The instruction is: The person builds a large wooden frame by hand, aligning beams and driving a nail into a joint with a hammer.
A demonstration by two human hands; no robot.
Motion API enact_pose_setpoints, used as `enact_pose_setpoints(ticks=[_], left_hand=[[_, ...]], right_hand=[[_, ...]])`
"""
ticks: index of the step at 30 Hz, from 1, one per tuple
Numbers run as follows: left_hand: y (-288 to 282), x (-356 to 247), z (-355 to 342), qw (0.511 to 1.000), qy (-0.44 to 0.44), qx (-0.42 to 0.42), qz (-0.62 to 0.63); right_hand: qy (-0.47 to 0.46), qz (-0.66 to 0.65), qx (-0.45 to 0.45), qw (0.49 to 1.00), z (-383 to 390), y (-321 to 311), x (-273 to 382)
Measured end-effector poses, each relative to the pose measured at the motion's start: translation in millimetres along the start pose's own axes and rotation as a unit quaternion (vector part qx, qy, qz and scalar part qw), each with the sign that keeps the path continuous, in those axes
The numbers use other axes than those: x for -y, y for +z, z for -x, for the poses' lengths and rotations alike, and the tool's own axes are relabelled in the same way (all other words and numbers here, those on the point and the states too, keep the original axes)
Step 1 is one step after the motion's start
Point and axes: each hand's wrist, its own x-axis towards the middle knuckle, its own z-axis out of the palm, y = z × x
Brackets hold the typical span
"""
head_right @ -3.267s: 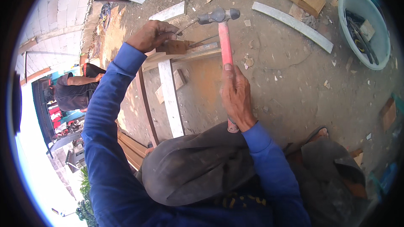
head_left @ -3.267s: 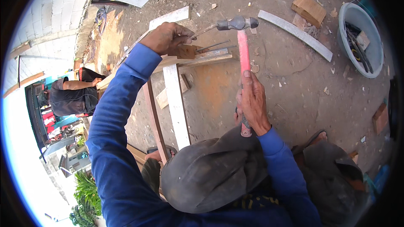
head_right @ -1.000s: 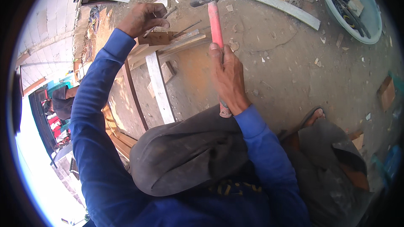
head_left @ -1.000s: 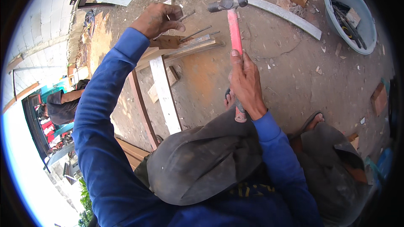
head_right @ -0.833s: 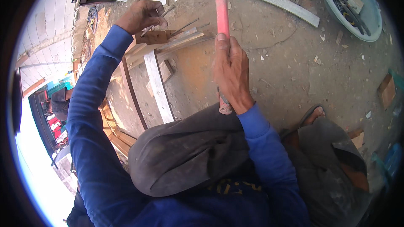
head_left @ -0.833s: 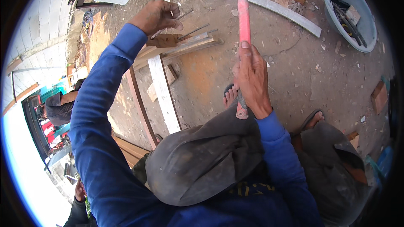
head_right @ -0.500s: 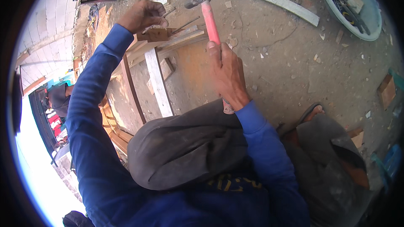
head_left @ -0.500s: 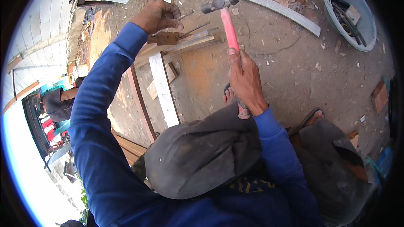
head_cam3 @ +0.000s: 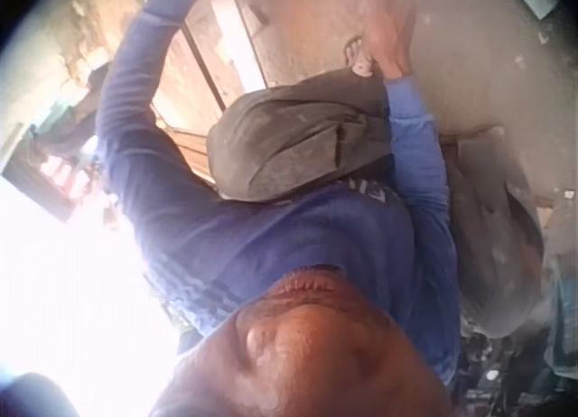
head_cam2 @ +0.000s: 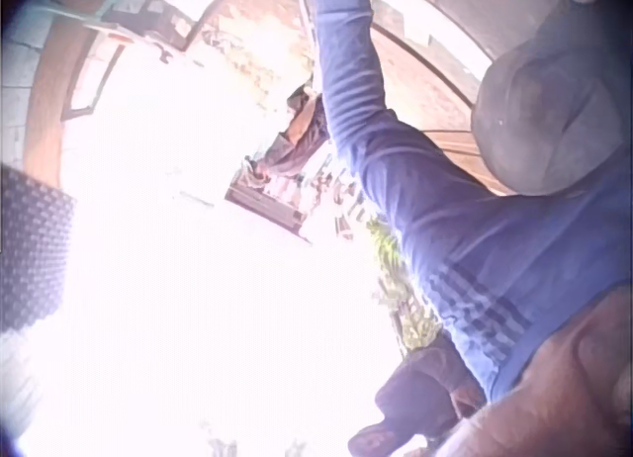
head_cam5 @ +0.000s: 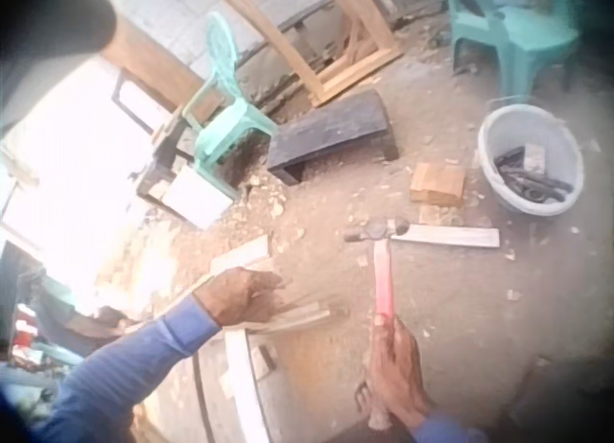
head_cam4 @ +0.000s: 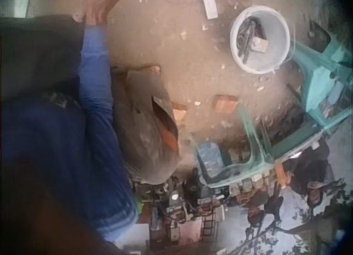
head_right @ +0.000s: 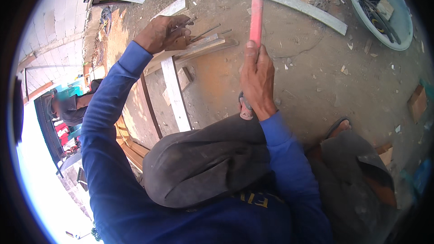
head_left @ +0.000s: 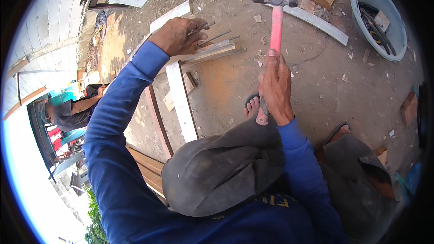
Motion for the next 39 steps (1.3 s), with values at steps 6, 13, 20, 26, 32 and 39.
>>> enact_pose_setpoints(ticks=[6,13,20,26,32,39], left_hand=[[43,-140,65,0.978,0.176,0.110,0.005],[-26,-25,26,0.908,-0.075,-0.181,0.371],[-36,7,2,0.977,-0.070,-0.155,0.128],[-35,5,-2,0.985,-0.082,-0.129,0.084],[-34,3,-9,0.993,-0.047,-0.088,0.062],[-29,-3,-16,0.999,0.006,-0.044,0.020]], right_hand=[[0.078,-0.096,-0.045,0.991,-21,-22,8],[0.077,-0.042,-0.005,0.996,-13,-8,7],[0.024,-0.011,-0.017,0.999,-12,4,0],[0.011,0.001,-0.012,1.000,-9,5,-4],[-0.013,-0.006,-0.009,1.000,-3,15,-12],[-0.017,-0.021,0.004,1.000,4,19,-10]])
